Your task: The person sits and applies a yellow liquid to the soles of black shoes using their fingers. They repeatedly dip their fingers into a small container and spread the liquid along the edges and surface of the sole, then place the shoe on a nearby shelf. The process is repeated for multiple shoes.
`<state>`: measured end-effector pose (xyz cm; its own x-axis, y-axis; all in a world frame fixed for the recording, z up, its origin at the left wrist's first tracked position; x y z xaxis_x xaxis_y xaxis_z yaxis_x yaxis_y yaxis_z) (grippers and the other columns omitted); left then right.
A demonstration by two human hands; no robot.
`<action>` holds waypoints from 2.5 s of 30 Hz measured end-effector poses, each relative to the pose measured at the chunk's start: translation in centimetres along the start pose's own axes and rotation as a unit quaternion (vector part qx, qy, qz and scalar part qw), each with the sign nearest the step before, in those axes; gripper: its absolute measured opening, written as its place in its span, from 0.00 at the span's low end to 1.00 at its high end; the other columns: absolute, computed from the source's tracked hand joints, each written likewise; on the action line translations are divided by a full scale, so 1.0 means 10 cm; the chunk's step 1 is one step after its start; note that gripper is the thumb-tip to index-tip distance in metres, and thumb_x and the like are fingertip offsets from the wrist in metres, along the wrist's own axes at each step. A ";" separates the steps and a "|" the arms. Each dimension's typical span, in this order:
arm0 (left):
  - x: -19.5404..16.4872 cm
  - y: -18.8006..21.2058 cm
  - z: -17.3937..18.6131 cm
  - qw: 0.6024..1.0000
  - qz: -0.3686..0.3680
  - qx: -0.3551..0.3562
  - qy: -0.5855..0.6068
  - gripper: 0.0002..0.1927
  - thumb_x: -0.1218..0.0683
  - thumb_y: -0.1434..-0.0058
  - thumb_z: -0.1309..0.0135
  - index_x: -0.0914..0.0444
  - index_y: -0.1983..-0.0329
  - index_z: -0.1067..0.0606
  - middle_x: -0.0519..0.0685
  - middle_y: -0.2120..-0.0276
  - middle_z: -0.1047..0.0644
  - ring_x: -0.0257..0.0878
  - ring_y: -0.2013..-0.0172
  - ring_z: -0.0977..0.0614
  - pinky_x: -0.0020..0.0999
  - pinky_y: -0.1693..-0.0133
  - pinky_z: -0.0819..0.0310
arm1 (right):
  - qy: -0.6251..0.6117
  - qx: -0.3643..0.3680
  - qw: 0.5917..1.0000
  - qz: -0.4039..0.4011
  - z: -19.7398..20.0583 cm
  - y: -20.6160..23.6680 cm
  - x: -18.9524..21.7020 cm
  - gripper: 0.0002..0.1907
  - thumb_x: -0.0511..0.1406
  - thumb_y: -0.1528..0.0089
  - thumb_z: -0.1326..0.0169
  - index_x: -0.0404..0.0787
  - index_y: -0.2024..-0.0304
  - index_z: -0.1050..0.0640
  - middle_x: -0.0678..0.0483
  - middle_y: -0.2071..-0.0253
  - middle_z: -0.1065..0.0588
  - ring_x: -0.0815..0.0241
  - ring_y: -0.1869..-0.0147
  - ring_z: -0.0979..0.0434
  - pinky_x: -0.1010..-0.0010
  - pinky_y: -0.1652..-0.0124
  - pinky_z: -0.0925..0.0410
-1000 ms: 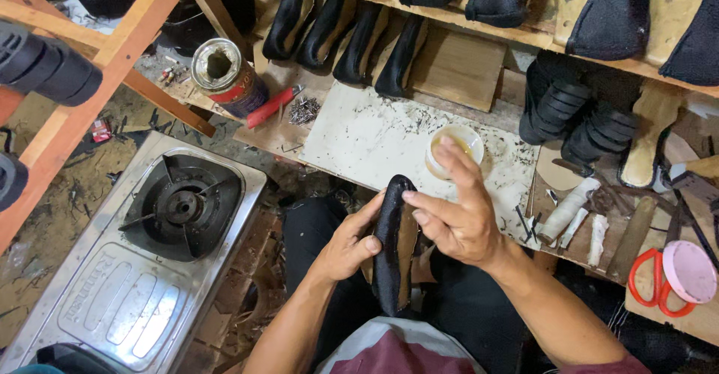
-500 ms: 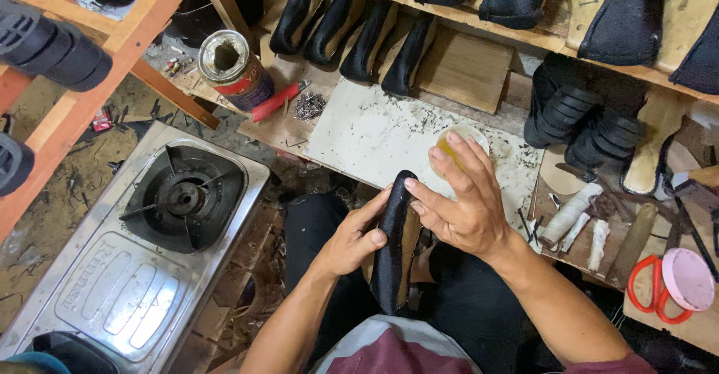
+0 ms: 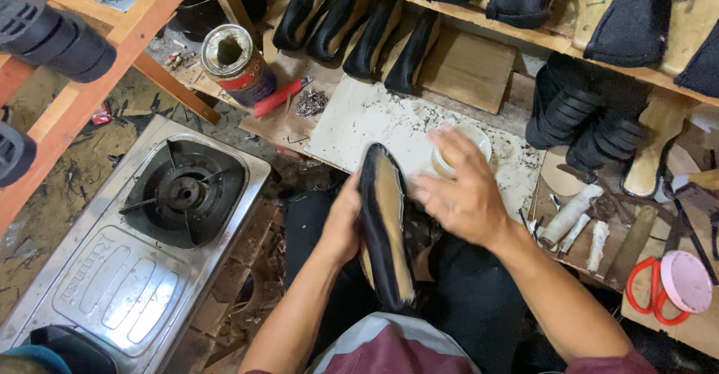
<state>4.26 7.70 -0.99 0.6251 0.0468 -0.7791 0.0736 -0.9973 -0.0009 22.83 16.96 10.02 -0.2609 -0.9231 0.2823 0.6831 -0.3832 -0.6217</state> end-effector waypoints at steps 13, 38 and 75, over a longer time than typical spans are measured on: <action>-0.17 0.14 0.08 0.999 -0.029 -0.004 -0.040 0.57 0.26 0.43 0.43 0.63 0.21 0.47 0.54 0.32 0.33 0.42 0.36 0.29 0.38 0.37 0.33 | 0.161 0.241 0.914 -0.283 -0.24 0.33 -0.93 0.30 0.62 0.46 0.44 0.49 0.57 0.13 0.53 0.20 0.50 0.40 0.17 0.59 0.38 0.29 0.54; -0.13 0.06 -0.30 0.980 -0.045 0.145 -0.126 0.57 0.29 0.38 0.44 0.70 0.21 0.49 0.58 0.25 0.40 0.46 0.26 0.39 0.42 0.27 0.50 | -0.338 -0.017 0.925 -0.173 -0.13 0.14 -0.01 0.26 0.50 0.29 0.55 0.37 0.43 0.21 0.40 0.19 0.56 0.38 0.15 0.57 0.42 0.26 0.46; 0.48 0.45 0.80 0.982 0.076 -0.153 0.080 0.41 0.27 0.43 0.48 0.61 0.40 0.29 0.47 0.57 0.20 0.35 0.60 0.19 0.33 0.58 0.22 | 0.130 0.243 0.919 -0.282 -0.22 0.25 -1.01 0.31 0.58 0.51 0.35 0.43 0.57 0.13 0.50 0.21 0.49 0.36 0.20 0.59 0.37 0.35 0.56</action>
<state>1.36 2.99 -9.72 0.7591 -0.0680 -0.6474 0.1854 -0.9308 0.3151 25.71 25.24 4.00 -0.7777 -0.5830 0.2354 0.5973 -0.8019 -0.0130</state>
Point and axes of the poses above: each hand's wrist, its own y-axis away from the middle knuckle, its own z-axis out of the back of the hand, x = y × z, the point moved 4 cm from there along -y, towards the middle knuckle
